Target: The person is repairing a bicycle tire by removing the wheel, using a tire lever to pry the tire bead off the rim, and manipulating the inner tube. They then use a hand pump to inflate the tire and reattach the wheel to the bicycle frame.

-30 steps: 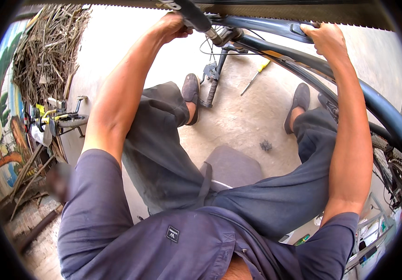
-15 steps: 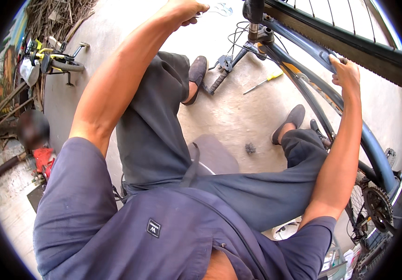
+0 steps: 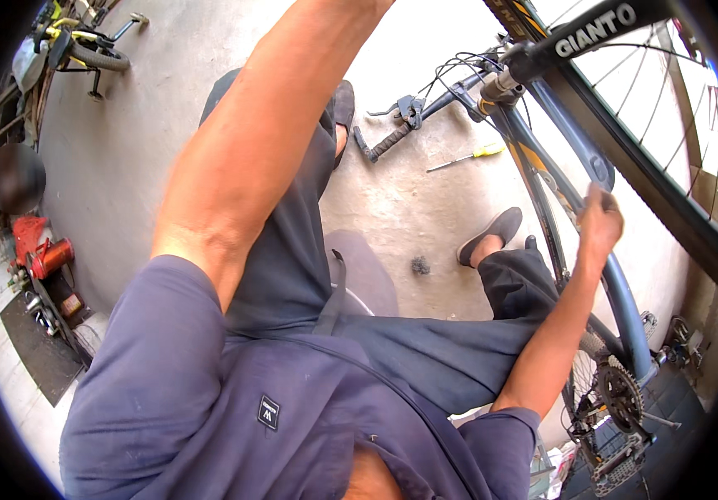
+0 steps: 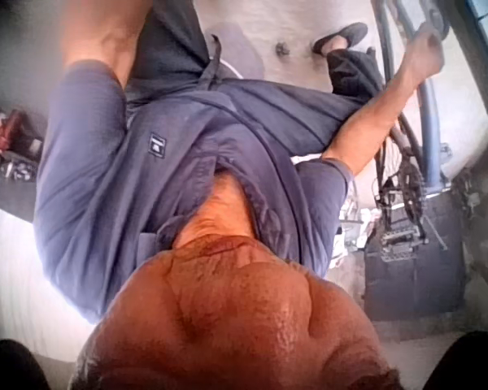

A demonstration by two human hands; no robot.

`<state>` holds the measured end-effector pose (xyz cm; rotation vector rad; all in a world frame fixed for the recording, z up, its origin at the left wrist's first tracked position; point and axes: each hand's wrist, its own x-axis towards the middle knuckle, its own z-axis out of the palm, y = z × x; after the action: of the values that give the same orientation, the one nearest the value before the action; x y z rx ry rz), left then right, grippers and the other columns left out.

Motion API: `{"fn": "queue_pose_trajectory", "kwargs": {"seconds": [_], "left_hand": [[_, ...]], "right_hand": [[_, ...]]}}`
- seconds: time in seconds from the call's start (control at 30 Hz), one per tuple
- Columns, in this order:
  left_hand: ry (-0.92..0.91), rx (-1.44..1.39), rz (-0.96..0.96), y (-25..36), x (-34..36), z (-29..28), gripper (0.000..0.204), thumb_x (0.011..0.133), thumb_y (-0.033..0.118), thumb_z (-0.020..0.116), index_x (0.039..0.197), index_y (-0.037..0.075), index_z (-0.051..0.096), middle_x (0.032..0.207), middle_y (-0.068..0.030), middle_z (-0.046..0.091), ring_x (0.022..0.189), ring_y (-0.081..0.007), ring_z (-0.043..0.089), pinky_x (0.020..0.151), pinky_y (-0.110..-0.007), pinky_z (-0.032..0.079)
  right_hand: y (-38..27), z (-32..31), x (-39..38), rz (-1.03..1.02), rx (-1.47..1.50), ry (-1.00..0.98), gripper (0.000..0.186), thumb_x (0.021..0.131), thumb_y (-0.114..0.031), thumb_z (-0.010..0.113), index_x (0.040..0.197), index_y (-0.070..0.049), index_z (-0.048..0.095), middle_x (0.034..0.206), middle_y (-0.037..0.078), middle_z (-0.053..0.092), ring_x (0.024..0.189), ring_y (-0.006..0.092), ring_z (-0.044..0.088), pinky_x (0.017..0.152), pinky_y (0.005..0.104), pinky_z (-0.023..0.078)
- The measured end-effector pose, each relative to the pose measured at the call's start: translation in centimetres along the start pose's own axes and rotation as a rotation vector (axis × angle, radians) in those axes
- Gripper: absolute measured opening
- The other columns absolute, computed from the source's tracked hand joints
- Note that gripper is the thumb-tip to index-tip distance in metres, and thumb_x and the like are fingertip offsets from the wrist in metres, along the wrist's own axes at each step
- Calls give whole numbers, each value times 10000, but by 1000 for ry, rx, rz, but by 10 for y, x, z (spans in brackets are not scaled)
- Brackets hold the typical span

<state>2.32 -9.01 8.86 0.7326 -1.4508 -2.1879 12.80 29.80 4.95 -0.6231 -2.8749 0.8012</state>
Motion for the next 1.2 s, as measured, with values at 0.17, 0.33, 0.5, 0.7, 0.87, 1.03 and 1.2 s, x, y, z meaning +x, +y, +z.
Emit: {"fn": "queue_pose_trajectory", "kwargs": {"seconds": [0.17,0.33,0.5,0.7,0.87,1.03,1.2], "left_hand": [[54,-13,-194,-4,-3,3,129,843,144,611,811,20,597,723,-70,571,553,-164,536,486,-306,404],[-87,-69,-77,3,-13,9,146,836,139,609,802,-1,582,707,-69,561,557,-165,528,504,-304,399],[-15,-87,-100,11,-7,15,139,830,123,598,786,-7,577,680,-73,558,535,-167,512,500,-305,393],[-40,-268,-140,14,-7,29,132,807,106,583,772,-21,579,671,-95,564,536,-173,504,511,-321,397],[7,-222,-280,26,-2,41,103,796,76,555,772,-22,576,672,-104,560,539,-187,503,516,-324,400],[28,-187,-308,25,-1,43,105,798,76,545,778,-23,575,675,-106,561,544,-189,504,517,-326,402],[46,-170,-324,28,0,41,109,801,75,535,783,-25,575,677,-109,561,549,-191,505,518,-328,403]], "right_hand": [[-22,47,-30,-144,-67,-396,271,837,-239,646,898,24,672,713,135,639,631,204,598,633,326,475],[-38,95,-45,-263,-216,-706,360,810,-292,652,1003,11,659,879,226,668,835,346,659,759,377,502],[-40,130,-52,-337,-281,-753,368,813,-265,657,1042,23,647,934,245,664,869,329,666,770,367,512],[-17,175,-91,-296,-318,-939,361,806,-280,646,1028,4,649,926,246,659,894,381,642,793,418,501],[-4,214,-125,-316,-372,-1049,386,812,-295,638,1032,21,642,902,245,661,893,391,636,810,429,494],[-1,260,-118,-263,-211,-946,396,795,-288,648,1054,11,631,894,245,658,907,391,625,812,454,479],[-14,299,-90,-325,-249,-776,477,774,-256,679,1164,-9,560,1075,252,606,991,404,587,839,470,466]]}}
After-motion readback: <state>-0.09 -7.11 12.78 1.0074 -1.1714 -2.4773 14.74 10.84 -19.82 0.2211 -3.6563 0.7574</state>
